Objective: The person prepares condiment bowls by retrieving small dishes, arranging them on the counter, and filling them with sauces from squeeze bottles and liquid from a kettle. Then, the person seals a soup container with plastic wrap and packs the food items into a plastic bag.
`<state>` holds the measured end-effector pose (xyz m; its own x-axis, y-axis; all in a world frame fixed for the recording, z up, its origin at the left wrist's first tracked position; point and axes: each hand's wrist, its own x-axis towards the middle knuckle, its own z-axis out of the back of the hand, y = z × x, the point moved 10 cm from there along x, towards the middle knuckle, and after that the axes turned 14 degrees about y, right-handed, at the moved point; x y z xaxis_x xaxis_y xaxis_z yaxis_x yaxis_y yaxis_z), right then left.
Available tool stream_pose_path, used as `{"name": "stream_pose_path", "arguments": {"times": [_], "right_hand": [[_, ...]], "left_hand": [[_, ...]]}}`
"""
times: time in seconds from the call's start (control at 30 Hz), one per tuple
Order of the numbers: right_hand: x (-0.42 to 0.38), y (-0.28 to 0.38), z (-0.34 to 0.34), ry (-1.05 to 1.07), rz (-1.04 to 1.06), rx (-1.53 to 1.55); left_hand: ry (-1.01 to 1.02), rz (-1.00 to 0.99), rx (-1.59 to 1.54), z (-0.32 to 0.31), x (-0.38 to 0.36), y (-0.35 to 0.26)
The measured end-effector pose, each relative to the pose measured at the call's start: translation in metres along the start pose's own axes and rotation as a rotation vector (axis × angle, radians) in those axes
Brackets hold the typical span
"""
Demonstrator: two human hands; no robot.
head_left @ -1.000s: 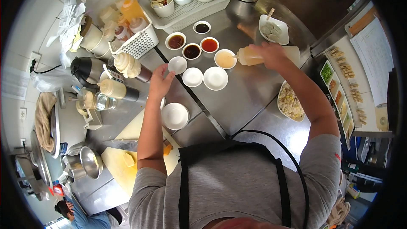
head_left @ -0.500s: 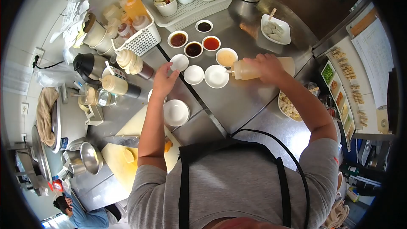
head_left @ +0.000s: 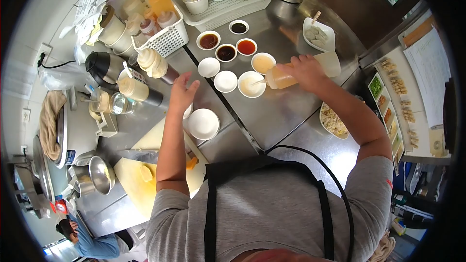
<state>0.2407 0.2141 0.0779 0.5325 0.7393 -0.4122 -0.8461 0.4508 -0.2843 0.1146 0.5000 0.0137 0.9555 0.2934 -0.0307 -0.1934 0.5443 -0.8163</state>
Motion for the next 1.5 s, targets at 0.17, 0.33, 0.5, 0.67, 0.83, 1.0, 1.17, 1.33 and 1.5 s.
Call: {"name": "stream_pose_path", "arguments": {"times": [0.17, 0.33, 0.5, 0.67, 0.83, 1.0, 1.17, 1.33, 1.5], "right_hand": [[0.001, -0.001, 0.000, 0.021, -0.012, -0.029], [0.001, -0.004, -0.004, 0.043, -0.021, 0.005], [0.001, -0.007, -0.012, 0.024, -0.021, 0.067], [-0.004, -0.012, -0.016, 0.016, -0.036, 0.128], [-0.015, -0.024, -0.018, -0.034, -0.095, 0.411], [-0.015, -0.024, 0.030, -0.419, 0.190, 1.016], [0.018, 0.020, 0.116, -0.582, 0.308, 1.148], [0.093, 0.085, 0.167, -0.717, 0.515, 1.272], [0.172, 0.136, 0.163, -0.713, 0.502, 1.424]], "left_hand": [[-0.006, 0.019, -0.016, 0.006, -0.006, 0.001], [-0.013, 0.017, -0.031, 0.008, -0.007, 0.005], [-0.048, 0.014, -0.032, 0.011, -0.009, 0.008], [-0.267, 0.056, -0.130, 0.041, -0.024, -0.005], [-0.721, -0.165, 0.296, 0.104, -0.050, -0.057], [-0.664, 0.004, 0.687, 0.133, -0.031, -0.102], [-0.423, 0.272, 0.765, 0.134, 0.002, -0.091], [-0.353, 0.352, 0.880, 0.130, 0.015, -0.049], [-0.469, 0.394, 1.038, 0.137, -0.008, -0.048]]}}
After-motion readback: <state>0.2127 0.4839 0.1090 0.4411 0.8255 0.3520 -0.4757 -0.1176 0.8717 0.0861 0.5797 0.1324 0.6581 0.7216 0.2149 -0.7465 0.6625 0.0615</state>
